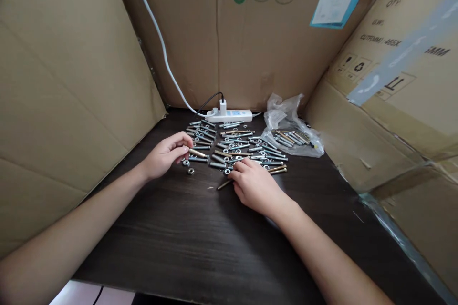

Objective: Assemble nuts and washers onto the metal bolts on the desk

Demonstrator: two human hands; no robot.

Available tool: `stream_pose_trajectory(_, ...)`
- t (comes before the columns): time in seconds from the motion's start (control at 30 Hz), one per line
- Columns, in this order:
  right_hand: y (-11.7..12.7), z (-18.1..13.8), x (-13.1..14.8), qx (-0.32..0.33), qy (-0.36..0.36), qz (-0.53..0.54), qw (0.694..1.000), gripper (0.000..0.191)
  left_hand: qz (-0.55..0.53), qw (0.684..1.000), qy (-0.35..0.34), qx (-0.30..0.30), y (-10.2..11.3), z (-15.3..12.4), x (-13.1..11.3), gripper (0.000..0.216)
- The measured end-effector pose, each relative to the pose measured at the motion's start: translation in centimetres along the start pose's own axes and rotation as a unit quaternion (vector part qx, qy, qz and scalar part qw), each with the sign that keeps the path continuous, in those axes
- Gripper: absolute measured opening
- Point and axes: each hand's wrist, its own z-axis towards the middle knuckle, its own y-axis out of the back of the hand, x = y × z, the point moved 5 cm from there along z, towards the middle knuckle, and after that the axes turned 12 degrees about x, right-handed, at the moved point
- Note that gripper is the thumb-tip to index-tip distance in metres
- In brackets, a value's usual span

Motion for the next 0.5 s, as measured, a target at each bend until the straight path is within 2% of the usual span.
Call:
stream_pose_trajectory(0.1,-0.3,0.1,-0.1,0.001,0.009,0.006,1.000,0.013,-0.025,1.000,-0.014,-0.008,0.1,0.0,0.1,0.007)
stream_pose_trajectory(0.2,0.0,-0.1,-0.1,-0.014,0.012,0.025,1.000,0.010,-0.034,0.999,-0.014,0.010,-0.6,0.0,0.3,0.005)
stream_pose_trajectory(0.4,1.2,-1.2,-1.4,-0.116,-0.029,0.100,0.988,0.009,-0.058,0.996,0.000,0.064,-2.8,0.0,-0.2,0.009)
stream_pose_trajectory(0.5,0.8,-1.2,-1.7,-0.130,-0.047,0.113,0.984,0.009,-0.060,0.996,-0.006,0.068,-3.2,-0.1,-0.5,0.011)
